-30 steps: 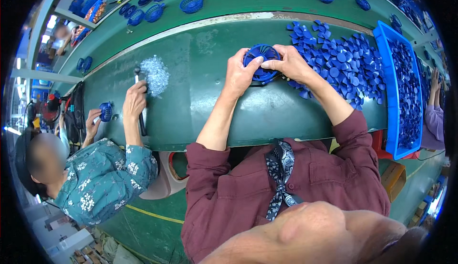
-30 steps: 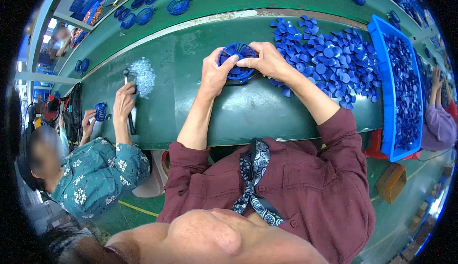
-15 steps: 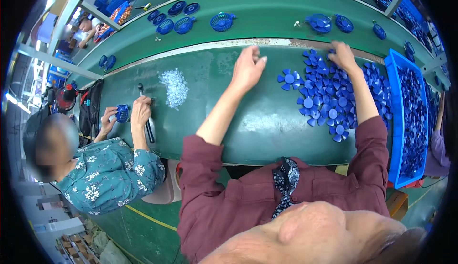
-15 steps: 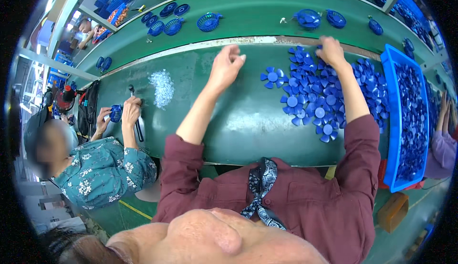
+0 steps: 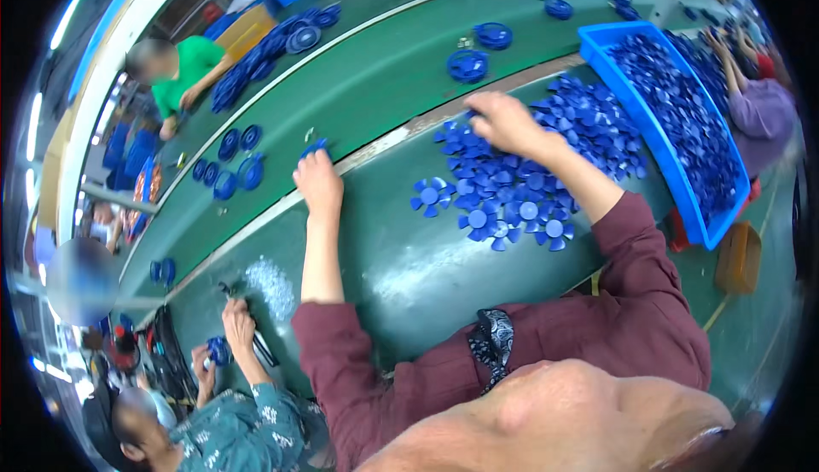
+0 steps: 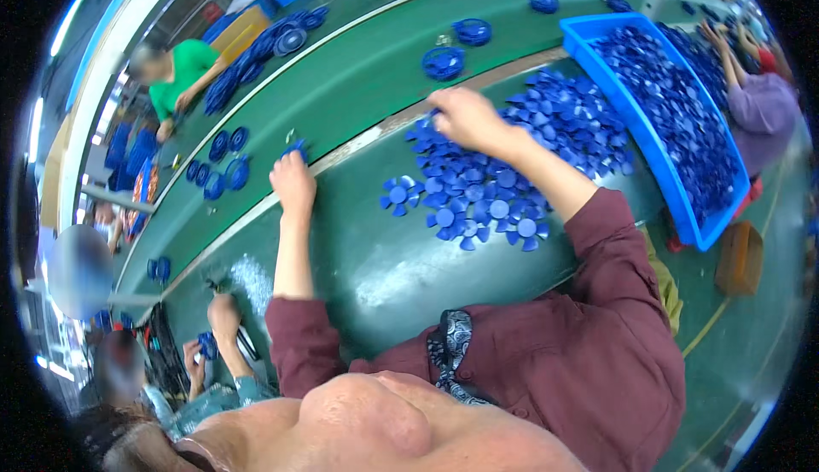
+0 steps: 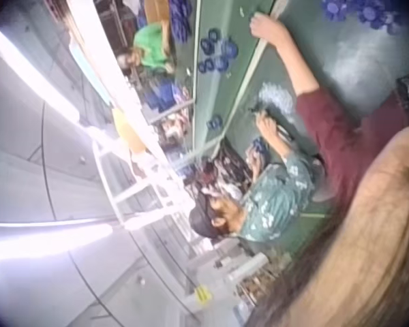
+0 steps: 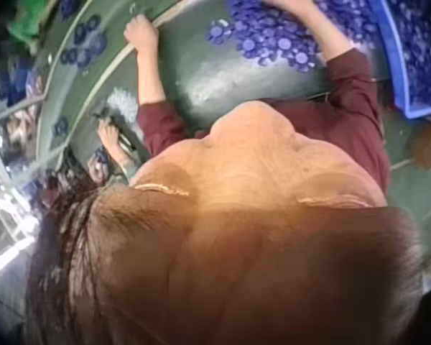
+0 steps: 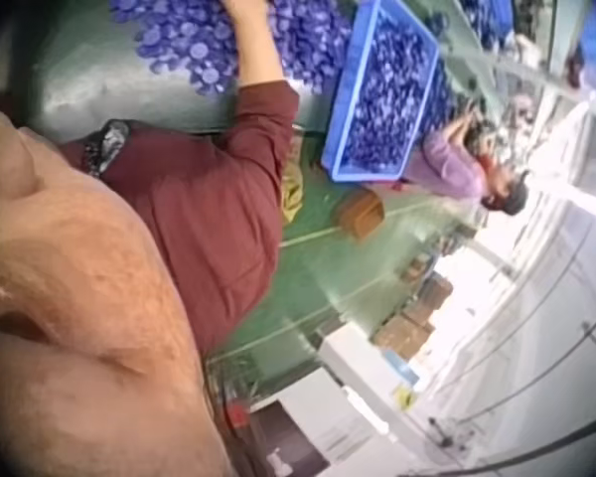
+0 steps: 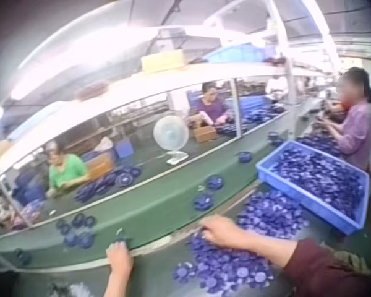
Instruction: Assembling small blue plastic fans by hand on a production line.
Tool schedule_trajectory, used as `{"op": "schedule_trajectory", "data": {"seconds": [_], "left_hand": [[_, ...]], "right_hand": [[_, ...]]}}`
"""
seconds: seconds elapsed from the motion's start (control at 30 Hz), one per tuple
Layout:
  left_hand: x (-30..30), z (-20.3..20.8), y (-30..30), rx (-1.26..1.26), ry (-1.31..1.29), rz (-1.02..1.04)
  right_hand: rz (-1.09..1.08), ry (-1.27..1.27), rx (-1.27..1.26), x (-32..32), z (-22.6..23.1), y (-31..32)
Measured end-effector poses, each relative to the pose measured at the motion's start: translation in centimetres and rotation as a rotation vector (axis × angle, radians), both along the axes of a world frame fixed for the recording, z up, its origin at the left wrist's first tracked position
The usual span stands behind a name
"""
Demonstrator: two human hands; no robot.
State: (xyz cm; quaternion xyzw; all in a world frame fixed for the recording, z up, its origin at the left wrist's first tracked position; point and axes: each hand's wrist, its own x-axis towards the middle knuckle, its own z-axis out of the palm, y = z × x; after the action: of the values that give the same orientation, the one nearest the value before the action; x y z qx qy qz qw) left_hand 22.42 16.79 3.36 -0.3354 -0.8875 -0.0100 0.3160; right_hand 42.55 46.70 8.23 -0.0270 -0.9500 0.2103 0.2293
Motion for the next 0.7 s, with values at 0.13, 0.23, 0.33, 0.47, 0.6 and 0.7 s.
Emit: {"op": "schedule_trajectory", "data": {"seconds": [0.13, 0.23, 0.33, 0.47, 0.6, 0.7], "left_hand": [[8.0, 3.5, 0.4, 0.028, -0.349, 0.017], [9.6, 2.8, -1.5, 0.096, -0.685, 0.015], [8.3, 2.7, -2.1, 0.375, -0.973, -0.127], [4.1, 2.6, -4.9, 0.554, -0.837, 0.004], [-4.4, 1.8, -8.2, 0.577, -0.648, 0.231], [-10.4, 1.5, -10.7, 0.488, -0.4, 0.282]], "right_hand": [[0.351, -0.178, -0.492, 4.5, 0.8, -5.7], [0.573, -0.464, -0.872, 5.9, -2.2, -10.8], [0.414, -0.593, -1.14, 6.8, -4.9, -13.2], [0.234, -0.45, -1.124, 8.2, -6.2, -14.6], [0.251, -0.249, -0.786, 9.6, -7.6, -15.9], [0.243, -0.168, -0.682, 9.7, -7.3, -16.5]]}}
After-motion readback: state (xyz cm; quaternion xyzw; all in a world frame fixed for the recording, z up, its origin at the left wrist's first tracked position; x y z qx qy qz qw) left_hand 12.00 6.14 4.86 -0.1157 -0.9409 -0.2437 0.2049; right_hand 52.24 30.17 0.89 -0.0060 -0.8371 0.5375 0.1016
